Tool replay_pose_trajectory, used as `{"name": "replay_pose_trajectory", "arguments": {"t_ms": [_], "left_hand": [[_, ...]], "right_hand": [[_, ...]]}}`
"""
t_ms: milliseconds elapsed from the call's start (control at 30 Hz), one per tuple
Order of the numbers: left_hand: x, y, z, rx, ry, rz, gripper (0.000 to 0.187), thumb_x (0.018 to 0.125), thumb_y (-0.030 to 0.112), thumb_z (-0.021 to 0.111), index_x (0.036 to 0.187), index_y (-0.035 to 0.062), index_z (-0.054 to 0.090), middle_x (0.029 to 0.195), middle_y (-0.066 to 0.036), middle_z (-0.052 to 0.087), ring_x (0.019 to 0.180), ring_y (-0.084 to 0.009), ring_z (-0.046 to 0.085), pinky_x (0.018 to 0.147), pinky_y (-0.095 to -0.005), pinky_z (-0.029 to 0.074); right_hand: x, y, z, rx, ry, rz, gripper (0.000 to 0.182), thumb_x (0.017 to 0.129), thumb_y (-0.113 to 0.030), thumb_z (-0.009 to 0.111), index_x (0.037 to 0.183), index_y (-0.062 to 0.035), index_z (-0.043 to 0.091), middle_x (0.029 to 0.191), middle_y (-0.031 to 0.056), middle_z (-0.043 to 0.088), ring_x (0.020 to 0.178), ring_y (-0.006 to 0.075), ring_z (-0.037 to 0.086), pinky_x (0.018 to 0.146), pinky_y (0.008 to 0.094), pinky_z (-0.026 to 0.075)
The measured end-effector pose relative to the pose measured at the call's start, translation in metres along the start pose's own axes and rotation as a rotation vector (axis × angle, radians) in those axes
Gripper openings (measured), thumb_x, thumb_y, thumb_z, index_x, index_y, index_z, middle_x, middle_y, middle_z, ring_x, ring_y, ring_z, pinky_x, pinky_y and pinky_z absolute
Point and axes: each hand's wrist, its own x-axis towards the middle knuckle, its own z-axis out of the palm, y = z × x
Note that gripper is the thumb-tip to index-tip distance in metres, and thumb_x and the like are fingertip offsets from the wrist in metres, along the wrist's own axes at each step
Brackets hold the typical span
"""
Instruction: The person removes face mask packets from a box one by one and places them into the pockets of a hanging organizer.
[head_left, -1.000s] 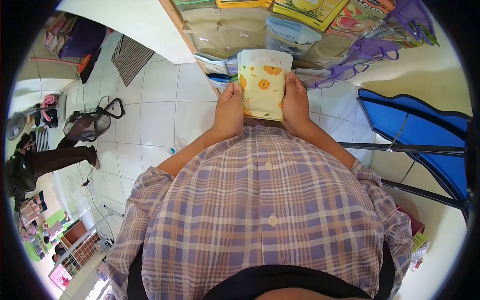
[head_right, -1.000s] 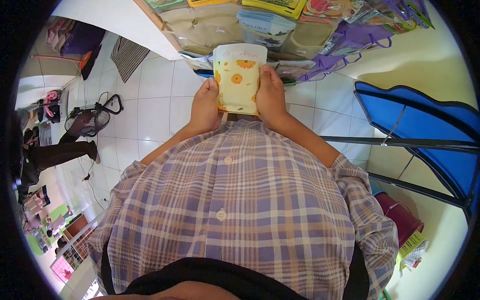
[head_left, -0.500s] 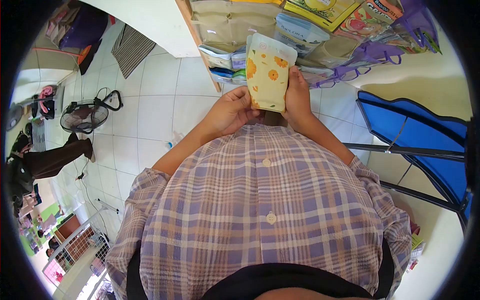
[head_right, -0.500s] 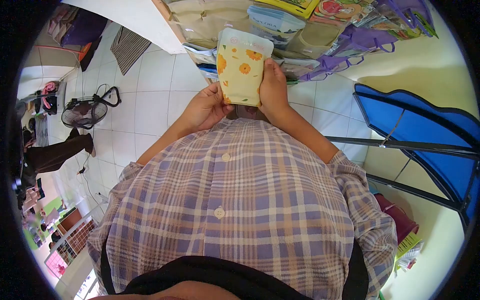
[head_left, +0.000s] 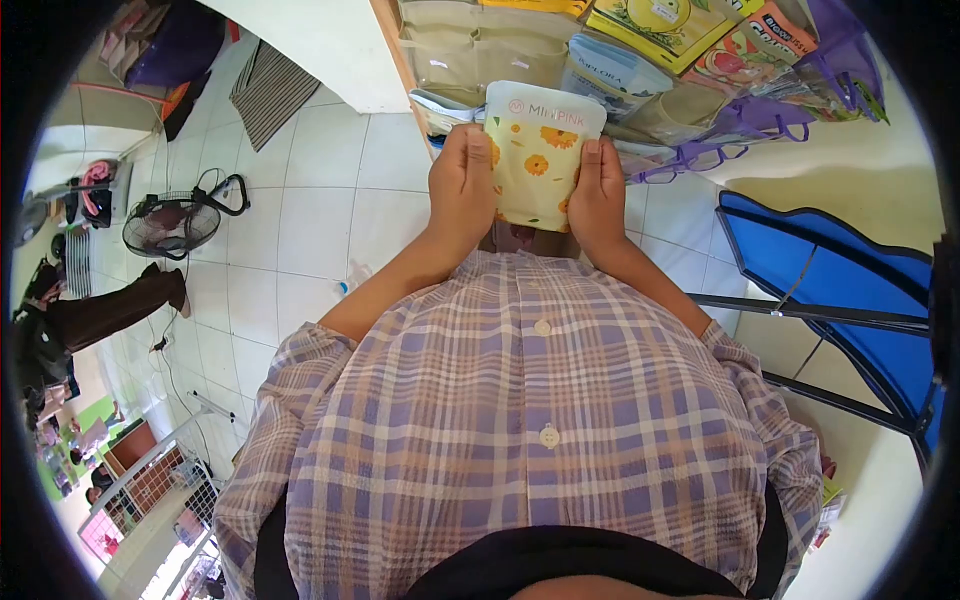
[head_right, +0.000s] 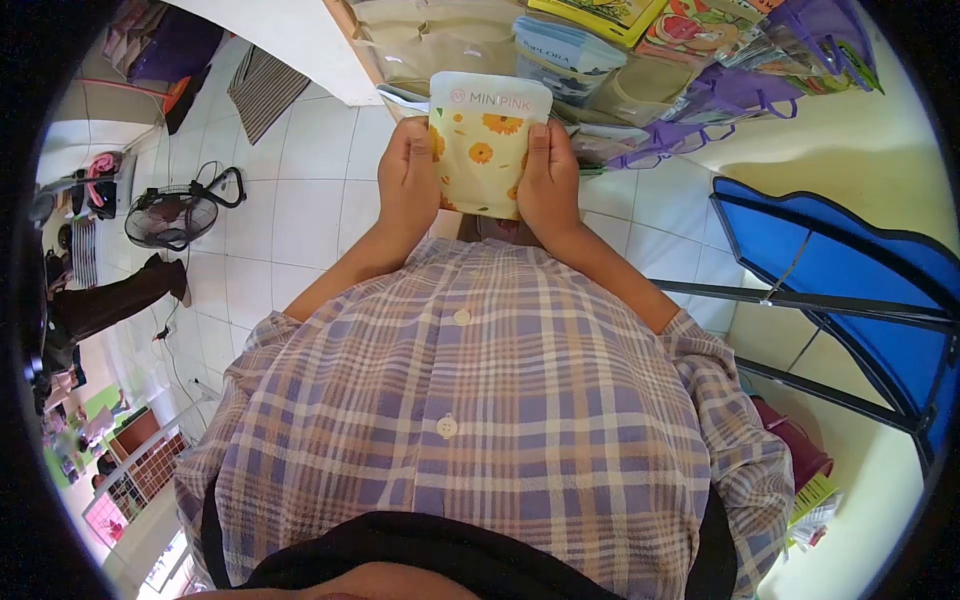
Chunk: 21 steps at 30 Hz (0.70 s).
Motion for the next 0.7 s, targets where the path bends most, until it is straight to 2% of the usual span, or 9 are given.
{"name": "replay_pose_trajectory", "arguments": {"t_ms": [100,167,200,267,300,400,467,600,700], "left_hand": [[0.004,-0.003,-0.002,0.144,-0.046,-0.071,0.026,0.102,0.025,0.045,0.093,0.0030,0.054,0.084,-0.004,0.059,0.076,-0.0114,0.054,0.071,-0.0277,0.047],[0.011,-0.017,-0.005,-0.624,-0.184,-0.459,0.027,0.102,0.028,0.044,0.106,0.0044,0.055,0.103,-0.005,0.062,0.092,-0.0129,0.059,0.084,-0.0282,0.049],[0.010,-0.012,-0.006,-0.629,-0.178,-0.454,0.027,0.102,0.028,0.044,0.106,0.0044,0.055,0.103,-0.005,0.062,0.092,-0.0129,0.059,0.084,-0.0282,0.049],[0.005,-0.002,-0.007,-0.873,-0.239,-0.719,0.025,0.100,0.026,0.048,0.112,0.0063,0.055,0.109,-0.005,0.062,0.098,-0.0150,0.060,0.089,-0.0304,0.050],[0.004,-0.008,-0.008,-0.878,-0.232,-0.714,0.025,0.100,0.026,0.048,0.112,0.0063,0.055,0.109,-0.005,0.062,0.098,-0.0150,0.060,0.089,-0.0304,0.050],[0.005,-0.023,-0.015,-0.751,-0.231,-0.590,0.023,0.098,0.024,0.054,0.113,0.0067,0.058,0.094,-0.001,0.062,0.084,-0.0099,0.058,0.074,-0.0264,0.050],[0.016,-0.017,-0.031,-0.313,-0.265,-0.469,0.027,0.095,0.028,0.059,0.110,0.0057,0.062,0.086,0.001,0.062,0.073,-0.0061,0.054,0.062,-0.0209,0.044],[0.024,-0.009,-0.038,-0.193,-0.174,-0.479,0.028,0.093,0.031,0.062,0.104,0.0051,0.065,0.078,0.003,0.060,0.066,-0.0044,0.048,0.056,-0.0195,0.036],[0.016,0.002,-0.026,-0.213,-0.077,-0.464,0.024,0.095,0.028,0.058,0.099,0.0055,0.065,0.077,0.003,0.058,0.066,-0.0051,0.048,0.056,-0.0205,0.038]], "right_hand": [[0.002,-0.008,0.000,0.058,-0.076,0.034,0.032,0.104,-0.032,0.036,0.101,-0.0046,0.053,0.093,0.0039,0.060,0.083,0.0091,0.055,0.077,0.0249,0.047],[0.004,-0.011,0.003,0.538,-0.121,0.391,0.032,0.103,-0.033,0.037,0.112,-0.0062,0.052,0.107,0.0060,0.061,0.096,0.0129,0.059,0.086,0.0280,0.049],[0.006,-0.011,0.002,0.534,-0.128,0.391,0.032,0.103,-0.033,0.037,0.112,-0.0062,0.052,0.107,0.0060,0.061,0.096,0.0129,0.059,0.086,0.0280,0.049],[0.010,-0.009,-0.002,0.724,-0.243,0.653,0.033,0.103,-0.033,0.038,0.122,-0.0080,0.050,0.118,0.0060,0.059,0.106,0.0161,0.059,0.092,0.0311,0.049],[0.012,-0.005,-0.004,0.719,-0.250,0.655,0.033,0.103,-0.033,0.038,0.122,-0.0080,0.050,0.118,0.0060,0.059,0.106,0.0161,0.059,0.092,0.0311,0.049],[0.019,0.003,-0.009,0.674,-0.255,0.654,0.035,0.102,-0.036,0.040,0.122,-0.0097,0.050,0.117,0.0046,0.059,0.109,0.0190,0.057,0.094,0.0361,0.049],[0.027,-0.003,-0.009,0.543,-0.224,0.543,0.029,0.102,-0.029,0.042,0.120,-0.0096,0.053,0.116,0.0042,0.060,0.108,0.0158,0.058,0.089,0.0319,0.050],[0.045,-0.005,-0.014,0.490,-0.343,0.472,0.024,0.100,-0.024,0.046,0.114,-0.0083,0.057,0.110,0.0028,0.061,0.101,0.0145,0.058,0.080,0.0288,0.049],[0.042,-0.002,-0.002,0.404,-0.239,0.506,0.021,0.097,-0.019,0.048,0.110,-0.0056,0.059,0.103,0.0019,0.062,0.091,0.0128,0.058,0.074,0.0254,0.047]]}}
